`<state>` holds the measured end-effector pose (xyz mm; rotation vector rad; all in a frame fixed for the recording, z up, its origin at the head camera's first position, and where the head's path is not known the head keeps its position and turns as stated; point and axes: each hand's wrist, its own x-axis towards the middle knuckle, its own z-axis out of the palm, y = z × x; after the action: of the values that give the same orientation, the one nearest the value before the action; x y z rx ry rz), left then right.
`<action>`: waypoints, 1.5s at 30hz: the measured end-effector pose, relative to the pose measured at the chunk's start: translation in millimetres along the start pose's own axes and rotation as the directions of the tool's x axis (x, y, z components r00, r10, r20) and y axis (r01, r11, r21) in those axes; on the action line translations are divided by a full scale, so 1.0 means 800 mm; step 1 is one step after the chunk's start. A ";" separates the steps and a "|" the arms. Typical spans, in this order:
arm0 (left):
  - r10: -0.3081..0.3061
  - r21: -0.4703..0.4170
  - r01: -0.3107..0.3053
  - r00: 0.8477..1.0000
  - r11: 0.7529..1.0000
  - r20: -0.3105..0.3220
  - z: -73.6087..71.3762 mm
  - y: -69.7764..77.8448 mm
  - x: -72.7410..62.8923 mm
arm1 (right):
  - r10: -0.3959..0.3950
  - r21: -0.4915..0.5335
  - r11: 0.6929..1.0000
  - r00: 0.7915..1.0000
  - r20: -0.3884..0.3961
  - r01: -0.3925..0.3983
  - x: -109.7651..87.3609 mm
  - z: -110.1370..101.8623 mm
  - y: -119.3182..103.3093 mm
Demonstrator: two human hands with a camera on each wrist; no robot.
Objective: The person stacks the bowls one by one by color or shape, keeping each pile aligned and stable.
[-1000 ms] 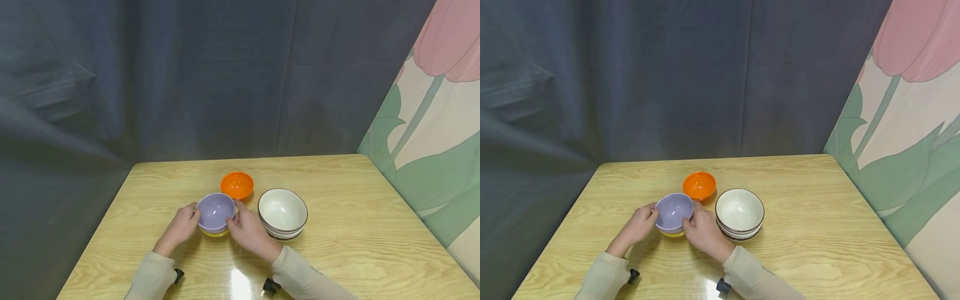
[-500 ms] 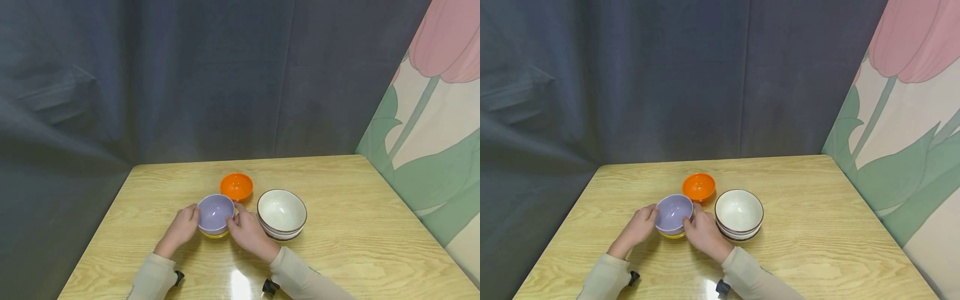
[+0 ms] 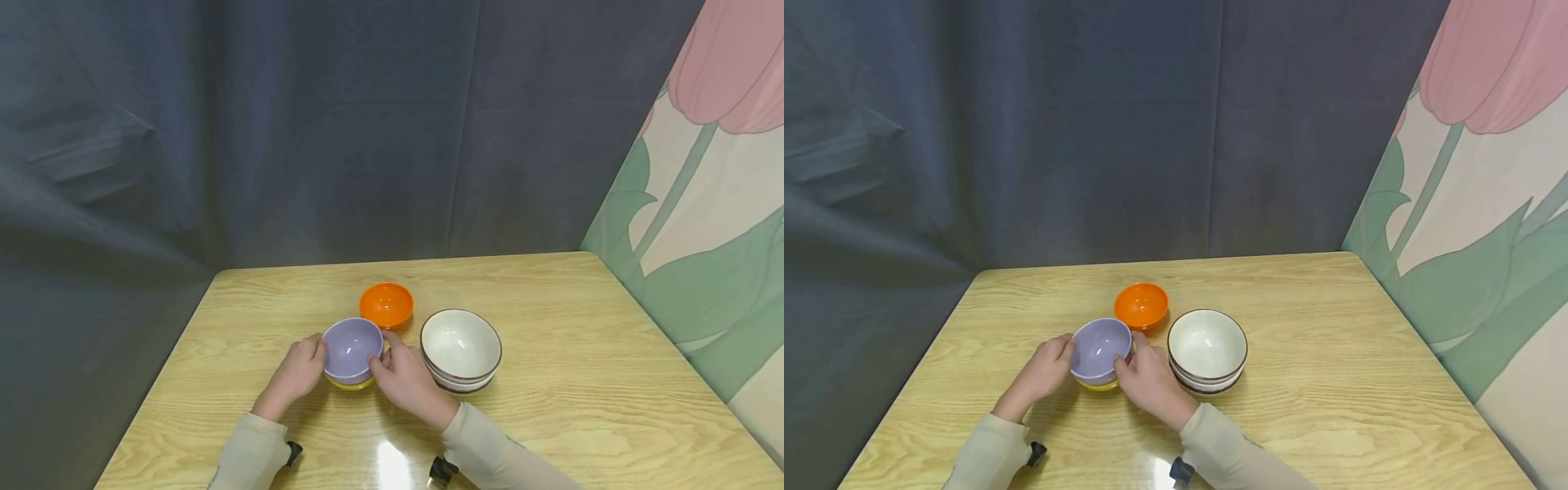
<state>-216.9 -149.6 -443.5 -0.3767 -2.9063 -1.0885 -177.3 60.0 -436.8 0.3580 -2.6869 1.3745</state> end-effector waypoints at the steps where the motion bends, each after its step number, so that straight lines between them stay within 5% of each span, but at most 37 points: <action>1: -0.001 -0.003 0.001 1.000 1.000 0.002 0.000 0.000 0.000 | 0.001 -0.002 1.000 1.000 0.000 -0.001 0.000 0.000 0.000; 33: -0.026 -0.034 0.026 1.000 0.999 0.011 -0.001 0.005 -0.007 | 0.047 -0.013 0.999 0.998 0.038 -0.046 0.004 -0.007 0.004; 45: -0.017 0.104 0.015 1.000 0.994 0.017 0.001 0.013 -0.006 | 0.031 -0.031 0.999 0.999 0.023 -0.030 0.001 -0.010 0.003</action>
<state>-210.1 -142.3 -438.0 -0.3624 -2.9711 -0.9355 -178.9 67.6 -433.6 0.3341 -2.7403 1.3435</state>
